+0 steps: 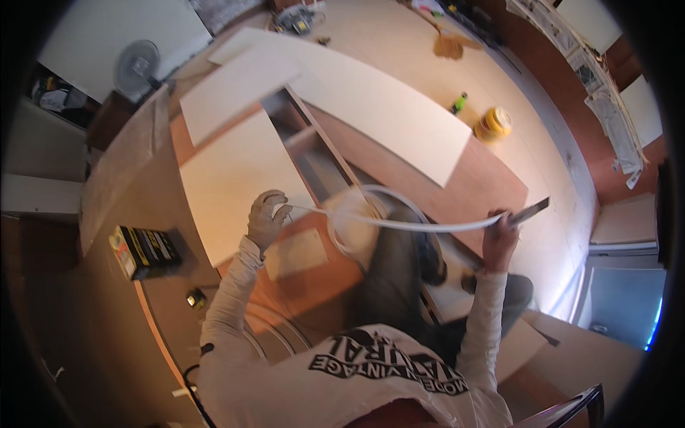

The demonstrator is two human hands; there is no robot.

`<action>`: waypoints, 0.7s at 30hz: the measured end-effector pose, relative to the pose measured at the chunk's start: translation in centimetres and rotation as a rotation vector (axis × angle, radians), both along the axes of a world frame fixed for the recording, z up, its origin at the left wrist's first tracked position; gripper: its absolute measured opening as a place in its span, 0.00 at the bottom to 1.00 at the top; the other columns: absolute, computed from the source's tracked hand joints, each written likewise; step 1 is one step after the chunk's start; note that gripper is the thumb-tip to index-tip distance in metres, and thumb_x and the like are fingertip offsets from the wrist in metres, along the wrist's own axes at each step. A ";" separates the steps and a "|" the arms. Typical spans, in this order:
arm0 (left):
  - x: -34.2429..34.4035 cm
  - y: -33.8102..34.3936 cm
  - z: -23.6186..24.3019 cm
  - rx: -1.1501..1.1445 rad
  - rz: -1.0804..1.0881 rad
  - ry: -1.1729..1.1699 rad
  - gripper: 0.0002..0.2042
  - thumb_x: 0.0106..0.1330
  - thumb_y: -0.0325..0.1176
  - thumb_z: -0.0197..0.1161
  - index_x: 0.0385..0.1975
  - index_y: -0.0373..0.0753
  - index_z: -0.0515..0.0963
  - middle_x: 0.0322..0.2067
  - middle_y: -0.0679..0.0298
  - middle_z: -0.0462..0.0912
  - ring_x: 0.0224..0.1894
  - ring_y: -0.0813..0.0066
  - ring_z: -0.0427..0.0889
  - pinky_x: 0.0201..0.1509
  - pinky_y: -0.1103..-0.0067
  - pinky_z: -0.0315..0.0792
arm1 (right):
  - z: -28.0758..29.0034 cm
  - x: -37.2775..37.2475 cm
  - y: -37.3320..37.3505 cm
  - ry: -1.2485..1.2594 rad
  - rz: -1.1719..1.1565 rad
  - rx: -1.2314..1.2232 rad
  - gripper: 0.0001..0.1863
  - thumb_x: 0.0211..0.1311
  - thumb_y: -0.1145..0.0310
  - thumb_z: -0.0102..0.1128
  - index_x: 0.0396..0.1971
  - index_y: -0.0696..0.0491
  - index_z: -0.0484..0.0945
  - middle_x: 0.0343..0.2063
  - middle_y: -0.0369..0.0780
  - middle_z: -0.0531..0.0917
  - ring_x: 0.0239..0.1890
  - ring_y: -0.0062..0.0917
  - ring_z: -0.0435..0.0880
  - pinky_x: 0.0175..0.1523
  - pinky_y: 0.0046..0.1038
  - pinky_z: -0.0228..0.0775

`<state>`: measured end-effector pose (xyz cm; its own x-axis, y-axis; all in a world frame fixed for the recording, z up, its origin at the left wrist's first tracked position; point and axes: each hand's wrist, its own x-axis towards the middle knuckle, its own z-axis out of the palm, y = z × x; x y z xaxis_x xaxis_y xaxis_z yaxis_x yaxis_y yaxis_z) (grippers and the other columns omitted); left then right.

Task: The person sits on the floor and applies white edge banding to the edges of wooden furniture panels. They measure and cut the banding, peel off the backing, and press it onto the edges, smoothing it down with their fingers.

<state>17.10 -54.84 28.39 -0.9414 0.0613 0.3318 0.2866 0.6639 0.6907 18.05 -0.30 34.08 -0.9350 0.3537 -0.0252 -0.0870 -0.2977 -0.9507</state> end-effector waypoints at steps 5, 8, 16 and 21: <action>5.9 10.2 2.6 -0.122 -0.353 0.131 0.10 0.55 0.32 0.71 0.36 0.41 0.79 0.40 0.61 0.80 0.45 0.61 0.80 0.51 0.67 0.74 | 3.2 1.2 10.2 0.154 0.112 -0.299 0.10 0.69 0.68 0.57 0.45 0.54 0.71 0.36 0.35 0.74 0.39 0.23 0.72 0.40 0.23 0.64; 7.5 16.3 3.3 -0.038 -0.485 0.128 0.11 0.55 0.31 0.72 0.36 0.41 0.78 0.41 0.59 0.81 0.48 0.60 0.80 0.53 0.67 0.74 | 1.8 3.3 16.6 0.137 0.216 -0.372 0.13 0.68 0.72 0.56 0.50 0.55 0.69 0.30 0.32 0.71 0.33 0.19 0.69 0.34 0.18 0.61; 12.1 27.4 4.4 -0.196 -0.529 0.011 0.11 0.52 0.36 0.71 0.30 0.40 0.77 0.36 0.60 0.78 0.44 0.60 0.78 0.54 0.66 0.71 | -3.5 9.8 21.6 -0.223 -0.040 -0.320 0.23 0.76 0.56 0.48 0.60 0.55 0.69 0.29 0.31 0.71 0.25 0.13 0.67 0.26 0.15 0.61; 9.8 28.0 2.2 -0.348 -0.527 0.166 0.10 0.52 0.35 0.70 0.30 0.40 0.78 0.36 0.60 0.78 0.45 0.59 0.78 0.55 0.64 0.70 | -3.8 9.8 21.4 -0.218 -0.082 -0.311 0.23 0.74 0.58 0.53 0.59 0.56 0.67 0.24 0.28 0.65 0.20 0.11 0.61 0.20 0.16 0.52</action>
<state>26.87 -26.83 30.60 -0.6937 0.6310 0.3473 0.7193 0.5819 0.3795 27.89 21.10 30.24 -0.8647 0.3710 -0.3385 0.0721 -0.5754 -0.8147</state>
